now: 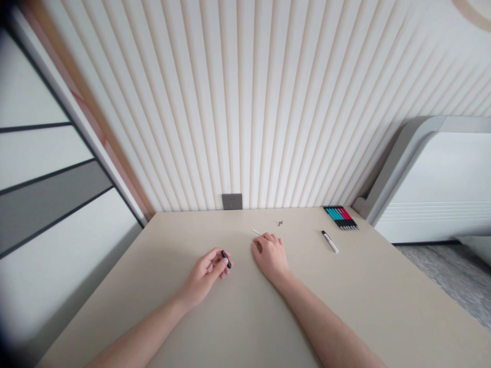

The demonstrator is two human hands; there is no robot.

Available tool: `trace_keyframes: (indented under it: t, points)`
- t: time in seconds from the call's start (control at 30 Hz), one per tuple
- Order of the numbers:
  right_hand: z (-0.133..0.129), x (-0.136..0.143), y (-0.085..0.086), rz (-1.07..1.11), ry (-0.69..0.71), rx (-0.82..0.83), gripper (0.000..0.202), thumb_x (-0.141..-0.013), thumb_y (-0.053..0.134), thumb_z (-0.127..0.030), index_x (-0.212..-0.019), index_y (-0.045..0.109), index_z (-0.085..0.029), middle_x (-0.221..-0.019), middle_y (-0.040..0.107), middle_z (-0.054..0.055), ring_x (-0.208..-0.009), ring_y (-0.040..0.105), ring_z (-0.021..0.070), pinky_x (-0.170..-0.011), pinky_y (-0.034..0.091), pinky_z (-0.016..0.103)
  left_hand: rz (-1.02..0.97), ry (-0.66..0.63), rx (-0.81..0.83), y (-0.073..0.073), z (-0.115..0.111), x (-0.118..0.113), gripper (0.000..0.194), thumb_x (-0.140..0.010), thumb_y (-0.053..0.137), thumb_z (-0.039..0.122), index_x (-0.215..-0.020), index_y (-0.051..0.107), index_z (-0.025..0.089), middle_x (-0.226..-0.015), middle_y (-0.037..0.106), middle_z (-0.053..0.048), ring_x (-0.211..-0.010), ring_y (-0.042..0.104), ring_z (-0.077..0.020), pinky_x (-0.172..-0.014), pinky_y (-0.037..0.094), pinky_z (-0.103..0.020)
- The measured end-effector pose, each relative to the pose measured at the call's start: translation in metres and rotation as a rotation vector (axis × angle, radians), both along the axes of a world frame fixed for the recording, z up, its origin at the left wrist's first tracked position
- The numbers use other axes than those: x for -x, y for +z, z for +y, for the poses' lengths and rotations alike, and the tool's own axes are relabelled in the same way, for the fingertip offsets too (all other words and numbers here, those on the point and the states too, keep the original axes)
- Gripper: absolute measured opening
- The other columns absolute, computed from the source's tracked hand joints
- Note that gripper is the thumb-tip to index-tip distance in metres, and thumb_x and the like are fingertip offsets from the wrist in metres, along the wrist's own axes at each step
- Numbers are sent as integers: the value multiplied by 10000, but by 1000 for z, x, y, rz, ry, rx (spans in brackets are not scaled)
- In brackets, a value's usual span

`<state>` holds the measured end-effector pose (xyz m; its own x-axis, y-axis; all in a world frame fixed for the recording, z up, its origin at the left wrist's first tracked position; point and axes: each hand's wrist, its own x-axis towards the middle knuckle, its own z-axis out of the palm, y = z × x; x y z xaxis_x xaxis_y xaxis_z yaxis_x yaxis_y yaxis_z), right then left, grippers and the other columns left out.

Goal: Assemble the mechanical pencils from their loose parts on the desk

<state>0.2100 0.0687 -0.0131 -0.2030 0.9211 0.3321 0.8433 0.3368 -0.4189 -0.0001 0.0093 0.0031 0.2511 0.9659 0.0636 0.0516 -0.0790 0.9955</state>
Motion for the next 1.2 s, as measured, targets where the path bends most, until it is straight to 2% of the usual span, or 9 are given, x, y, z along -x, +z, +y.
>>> trace_keyframes:
  t: [0.23, 0.47, 0.63, 0.77, 1.03, 1.2]
  points:
    - [-7, -8, -2, 3, 145, -23, 160, -934, 530, -243, -911, 688, -249, -948, 680, 33, -916, 585, 212, -821, 410, 354, 63, -27, 1, 2, -2, 1, 297, -917, 547, 432, -1023, 577, 157, -866, 600, -33, -729, 562, -127, -643, 461, -230]
    - [-15, -9, 2, 266, 327, -22, 173, -962, 475, -234, -982, 646, -220, -948, 686, 52, -892, 612, 195, -817, 473, 330, 195, -30, -57, 3, -6, 0, 257, -896, 580, 399, -981, 631, 162, -843, 606, -24, -762, 550, -137, -692, 452, -230]
    - [-39, -2, 14, 459, 364, -21, 195, -964, 471, -255, -1020, 656, -228, -970, 667, 58, -874, 620, 172, -770, 500, 288, 271, -59, -112, 9, -8, -2, 245, -879, 597, 388, -922, 637, 150, -762, 567, 3, -702, 511, -126, -655, 416, -221]
    - [-51, 4, 16, 533, 350, -25, 195, -937, 530, -249, -1109, 622, -235, -949, 677, 45, -804, 604, 153, -727, 510, 272, 307, -76, -128, 11, -9, -2, 223, -878, 592, 371, -887, 636, 152, -717, 519, 20, -659, 469, -116, -615, 383, -217]
    - [-53, 3, 15, 488, 432, -119, 283, -923, 558, -216, -1201, 556, -264, -957, 691, 35, -828, 615, 150, -790, 517, 300, 338, -99, -166, 14, -9, -2, 181, -865, 600, 337, -906, 662, 171, -730, 530, 6, -672, 479, -136, -628, 380, -233]
    - [-53, 4, 17, 420, 479, -142, 212, -939, 525, -209, -1137, 588, -252, -926, 690, 54, -835, 632, 172, -770, 519, 320, 343, -90, -190, 14, -10, -2, 162, -858, 611, 316, -906, 674, 175, -735, 547, 1, -681, 491, -143, -636, 387, -234]
